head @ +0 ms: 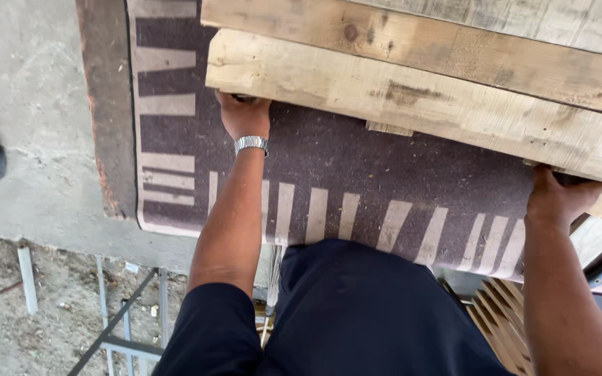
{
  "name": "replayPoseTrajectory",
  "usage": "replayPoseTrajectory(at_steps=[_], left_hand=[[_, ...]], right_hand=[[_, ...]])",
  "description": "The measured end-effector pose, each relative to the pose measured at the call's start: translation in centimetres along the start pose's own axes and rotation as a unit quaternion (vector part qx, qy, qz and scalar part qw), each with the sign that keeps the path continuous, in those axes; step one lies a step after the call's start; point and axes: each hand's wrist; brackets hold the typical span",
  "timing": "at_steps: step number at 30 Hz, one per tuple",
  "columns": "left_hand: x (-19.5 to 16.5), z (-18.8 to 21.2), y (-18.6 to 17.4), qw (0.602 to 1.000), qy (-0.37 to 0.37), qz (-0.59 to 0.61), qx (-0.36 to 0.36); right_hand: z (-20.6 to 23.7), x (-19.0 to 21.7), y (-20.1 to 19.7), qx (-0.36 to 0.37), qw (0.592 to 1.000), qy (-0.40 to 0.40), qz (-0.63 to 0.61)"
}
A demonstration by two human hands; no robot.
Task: The person takes apart wooden pallets: they pull nails from the boards, use a claw hammer to pry and hammer nails out of the planks, and stack the removed boards on a work table. They retrieve nails and the hammer from a wooden tool box and move between pallets on the floor.
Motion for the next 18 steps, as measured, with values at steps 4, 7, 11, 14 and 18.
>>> replayPoseTrajectory(at_steps=[4,7,11,14,18], left_hand=[[-1.8,0.0,-1.7,1.000,0.000,-0.015,-0.012],[-4.2,-1.5,-3.0,0.998,0.044,0.003,-0.045],[-5.6,-2.0,-4.8,0.997,0.051,-0.024,-0.049],[-6.8,-2.6,-5.9,0.991,0.117,0.033,-0.055],[-9.8,-4.2,-7.1,0.992,0.109,-0.016,-0.058]], right_hand=[[0.8,0.9,0.3,-0.004,0.999,0.039,0.028],[0.6,1.7,0.8,-0.034,0.998,0.005,0.053],[0.7,2.7,1.7,-0.040,0.999,0.029,-0.022],[0.7,3.3,2.2,-0.074,0.985,0.077,-0.132],[0.6,4.1,3.1,-0.076,0.986,0.101,-0.107]])
Point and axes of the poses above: each hand's wrist, its own z-axis away from the middle knuckle, its own y-axis out of the palm, x = y × z, and after that the axes turned 15 degrees about x, right-handed
